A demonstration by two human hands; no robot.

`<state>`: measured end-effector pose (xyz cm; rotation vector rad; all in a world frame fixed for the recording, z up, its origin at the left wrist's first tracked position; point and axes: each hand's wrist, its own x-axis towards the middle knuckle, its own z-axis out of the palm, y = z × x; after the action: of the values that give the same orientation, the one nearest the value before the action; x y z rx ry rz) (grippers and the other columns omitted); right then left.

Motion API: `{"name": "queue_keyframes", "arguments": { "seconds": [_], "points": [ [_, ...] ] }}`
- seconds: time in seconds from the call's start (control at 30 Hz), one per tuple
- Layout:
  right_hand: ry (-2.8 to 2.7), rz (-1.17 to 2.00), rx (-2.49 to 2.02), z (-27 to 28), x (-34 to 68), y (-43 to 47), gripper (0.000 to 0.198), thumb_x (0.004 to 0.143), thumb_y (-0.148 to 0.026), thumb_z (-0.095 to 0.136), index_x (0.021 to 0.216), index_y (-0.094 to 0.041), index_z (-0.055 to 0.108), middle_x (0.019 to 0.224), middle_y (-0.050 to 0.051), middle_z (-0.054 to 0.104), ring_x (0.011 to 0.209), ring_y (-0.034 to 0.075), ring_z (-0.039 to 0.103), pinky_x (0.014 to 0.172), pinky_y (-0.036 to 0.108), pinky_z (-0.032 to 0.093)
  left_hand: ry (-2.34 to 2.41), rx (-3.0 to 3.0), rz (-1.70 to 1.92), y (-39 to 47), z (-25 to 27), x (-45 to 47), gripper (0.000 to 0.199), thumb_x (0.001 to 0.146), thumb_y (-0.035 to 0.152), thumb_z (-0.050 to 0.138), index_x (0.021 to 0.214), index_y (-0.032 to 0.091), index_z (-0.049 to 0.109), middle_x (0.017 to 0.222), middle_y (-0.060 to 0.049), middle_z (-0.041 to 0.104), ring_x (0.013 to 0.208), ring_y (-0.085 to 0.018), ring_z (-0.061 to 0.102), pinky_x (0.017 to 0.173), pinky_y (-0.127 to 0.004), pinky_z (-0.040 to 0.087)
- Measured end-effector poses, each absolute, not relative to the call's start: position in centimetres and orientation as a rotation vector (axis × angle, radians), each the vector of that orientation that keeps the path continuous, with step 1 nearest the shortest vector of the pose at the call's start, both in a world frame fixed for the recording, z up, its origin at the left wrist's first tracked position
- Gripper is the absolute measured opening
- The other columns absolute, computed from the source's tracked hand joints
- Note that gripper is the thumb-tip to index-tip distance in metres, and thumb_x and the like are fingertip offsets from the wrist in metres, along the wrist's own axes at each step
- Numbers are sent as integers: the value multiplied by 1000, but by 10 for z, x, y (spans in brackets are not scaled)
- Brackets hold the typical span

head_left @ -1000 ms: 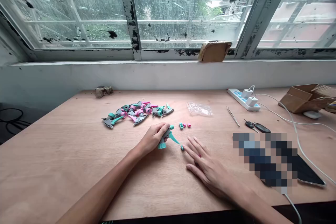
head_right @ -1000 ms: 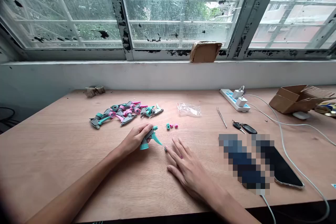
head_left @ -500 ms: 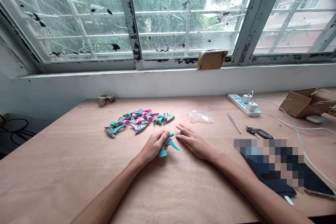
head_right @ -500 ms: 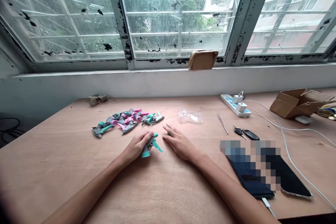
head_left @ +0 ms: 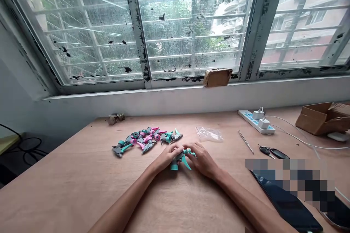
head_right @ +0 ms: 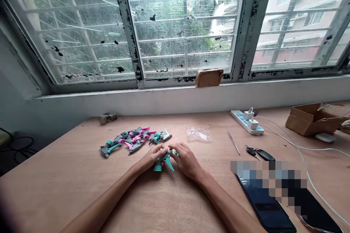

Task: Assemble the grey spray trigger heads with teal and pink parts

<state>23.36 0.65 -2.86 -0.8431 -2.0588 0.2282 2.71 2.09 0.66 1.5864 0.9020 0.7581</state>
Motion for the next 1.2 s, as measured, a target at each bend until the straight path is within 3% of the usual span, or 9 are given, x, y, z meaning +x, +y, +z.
{"name": "queue_keyframes", "arguments": {
  "seconds": [0.23,0.37,0.53,0.73,0.93,1.07,1.2],
  "points": [
    [-1924,399,-857,-27,238,2,16,98,-14,56,108,-23,65,97,5,71,88,22,65,78,34,54,832,1603,652,21,9,18,36,81,48,74,99,18,64,82,0,66,78,-19,62,68,-26,43],
    [-1972,377,-854,-20,241,-1,9,102,-24,56,107,-23,64,99,6,70,86,22,64,80,35,52,821,1650,647,17,16,16,31,87,43,71,105,17,71,88,-2,68,85,-20,60,74,-28,44],
    [-2015,315,-916,-15,244,0,30,107,-37,47,89,-22,65,89,6,67,84,22,62,79,36,50,841,1718,632,15,23,18,34,87,43,70,108,17,74,93,-4,69,87,-21,60,76,-29,45],
    [-1956,382,-904,-17,242,-5,24,103,-31,55,125,-21,58,105,8,70,86,21,65,80,35,53,843,1638,631,14,22,21,36,87,44,71,111,18,75,92,-4,69,84,-20,62,73,-27,44],
    [-1931,427,-867,-19,236,-10,16,101,-18,52,113,-21,62,100,6,70,88,20,64,79,33,53,877,1618,635,17,20,19,37,86,45,72,108,16,74,94,-5,68,87,-21,61,73,-28,46],
    [-1924,456,-895,-19,236,-6,14,103,-21,53,112,-21,63,102,7,72,92,21,65,81,33,52,902,1625,616,16,21,20,36,86,46,72,107,16,74,85,-4,68,82,-20,61,67,-25,44],
    [-1977,434,-965,-18,238,-3,26,107,-29,47,93,-19,66,87,5,71,81,20,64,78,33,50,883,1593,615,15,22,21,38,84,46,74,110,18,74,93,-5,72,87,-23,66,74,-29,49]
  ]
}}
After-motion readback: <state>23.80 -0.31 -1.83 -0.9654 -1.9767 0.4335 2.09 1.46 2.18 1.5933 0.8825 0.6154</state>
